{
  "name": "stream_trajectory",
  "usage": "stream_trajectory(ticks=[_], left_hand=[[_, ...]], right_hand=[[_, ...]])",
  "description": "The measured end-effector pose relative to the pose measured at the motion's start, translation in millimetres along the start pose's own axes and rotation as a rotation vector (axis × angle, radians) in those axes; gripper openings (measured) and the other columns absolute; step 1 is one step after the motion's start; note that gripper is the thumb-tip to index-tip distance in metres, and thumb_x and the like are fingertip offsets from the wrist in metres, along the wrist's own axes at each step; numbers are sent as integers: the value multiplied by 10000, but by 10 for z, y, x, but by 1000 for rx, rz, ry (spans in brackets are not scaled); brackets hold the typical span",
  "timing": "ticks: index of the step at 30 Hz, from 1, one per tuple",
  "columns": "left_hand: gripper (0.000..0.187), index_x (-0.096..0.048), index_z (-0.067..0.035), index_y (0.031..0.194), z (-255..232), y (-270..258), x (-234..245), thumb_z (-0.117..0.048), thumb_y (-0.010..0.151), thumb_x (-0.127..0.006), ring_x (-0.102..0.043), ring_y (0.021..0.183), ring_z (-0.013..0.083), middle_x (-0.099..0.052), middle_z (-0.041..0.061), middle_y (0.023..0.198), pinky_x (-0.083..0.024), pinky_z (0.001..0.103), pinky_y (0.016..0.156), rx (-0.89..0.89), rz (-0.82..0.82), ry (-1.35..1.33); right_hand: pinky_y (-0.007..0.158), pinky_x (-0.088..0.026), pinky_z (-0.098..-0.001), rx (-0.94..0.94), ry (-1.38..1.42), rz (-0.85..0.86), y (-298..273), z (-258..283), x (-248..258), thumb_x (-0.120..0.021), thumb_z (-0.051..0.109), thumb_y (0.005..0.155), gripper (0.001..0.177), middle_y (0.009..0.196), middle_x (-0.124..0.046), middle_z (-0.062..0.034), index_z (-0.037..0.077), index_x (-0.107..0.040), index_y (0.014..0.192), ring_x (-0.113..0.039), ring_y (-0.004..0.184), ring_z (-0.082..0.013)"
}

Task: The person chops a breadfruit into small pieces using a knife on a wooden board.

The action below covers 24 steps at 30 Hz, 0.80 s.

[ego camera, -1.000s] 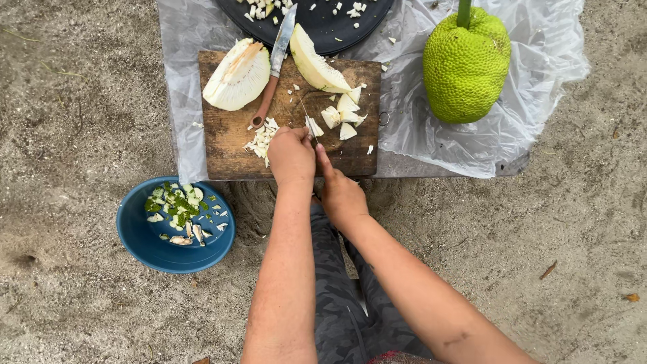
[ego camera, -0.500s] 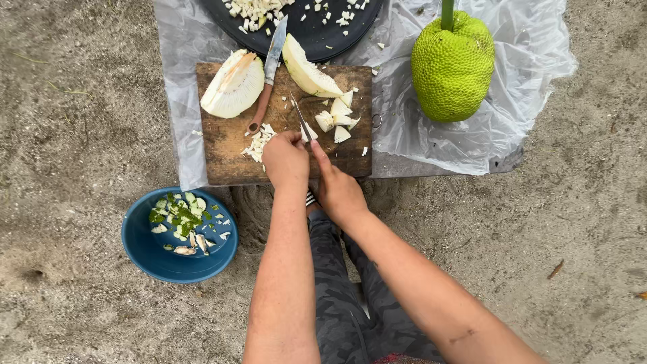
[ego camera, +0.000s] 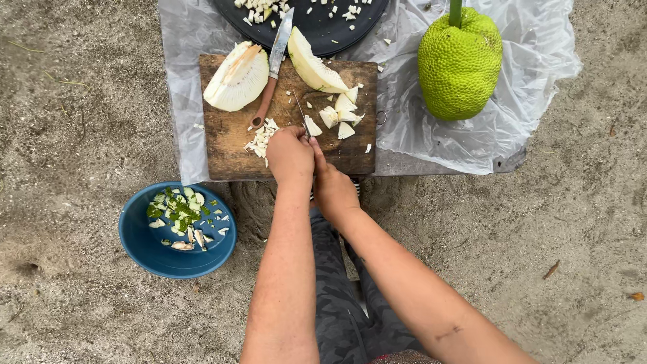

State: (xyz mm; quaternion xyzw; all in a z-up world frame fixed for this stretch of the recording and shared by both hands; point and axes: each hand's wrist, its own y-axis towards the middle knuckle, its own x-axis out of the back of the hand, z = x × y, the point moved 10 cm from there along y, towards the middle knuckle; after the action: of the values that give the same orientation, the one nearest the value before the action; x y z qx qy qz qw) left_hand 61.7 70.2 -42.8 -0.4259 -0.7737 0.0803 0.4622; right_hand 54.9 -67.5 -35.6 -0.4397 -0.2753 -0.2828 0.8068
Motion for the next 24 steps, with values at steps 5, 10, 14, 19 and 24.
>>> stream_trajectory(ticks=[5, 10, 14, 19, 24], left_hand=[[190, -764, -74, 1003, -172, -118, 8, -190, 866, -705, -669, 971, 361, -671, 147, 1064, -537, 472, 837, -102, -47, 109], [373, -660, -19, 970, -361, -213, -49, -339, 824, -782, -643, 987, 372, -592, 148, 1069, -543, 470, 811, -109, -58, 247], [368, -620, -31, 1007, -395, -196, -83, -299, 815, -783, -629, 1000, 362, -562, 135, 1090, -548, 468, 810, -124, -87, 290], [326, -657, -59, 1067, -415, -269, -103, -176, 786, -772, -594, 1064, 343, -559, 126, 1115, -530, 460, 866, -220, 7, 282], [500, -658, -53, 1245, -404, -447, -15, -74, 755, -754, -590, 1117, 339, -604, 104, 1172, -514, 438, 942, -506, -55, 112]], right_hand=[[753, -528, -559, 99, 221, -105, -278, -16, 413, -526, 57, 975, 739, 1047, -706, -257, 265, -195, 1602, -676, 895, -482], [766, -531, -553, 119, 231, -133, -497, -158, 599, -505, 68, 981, 704, 1086, -700, -260, 277, -220, 1589, -674, 904, -478], [751, -534, -543, 89, 181, -55, -467, -248, 584, -504, 74, 981, 705, 1094, -706, -227, 319, -227, 1582, -683, 872, -458], [743, -533, -548, 118, 109, -36, -422, -244, 621, -510, 89, 981, 712, 1089, -709, -202, 340, -218, 1580, -681, 854, -452], [725, -525, -559, 145, 40, 0, -502, -329, 554, -520, 72, 955, 754, 1049, -704, -210, 340, -210, 1588, -675, 832, -456]])
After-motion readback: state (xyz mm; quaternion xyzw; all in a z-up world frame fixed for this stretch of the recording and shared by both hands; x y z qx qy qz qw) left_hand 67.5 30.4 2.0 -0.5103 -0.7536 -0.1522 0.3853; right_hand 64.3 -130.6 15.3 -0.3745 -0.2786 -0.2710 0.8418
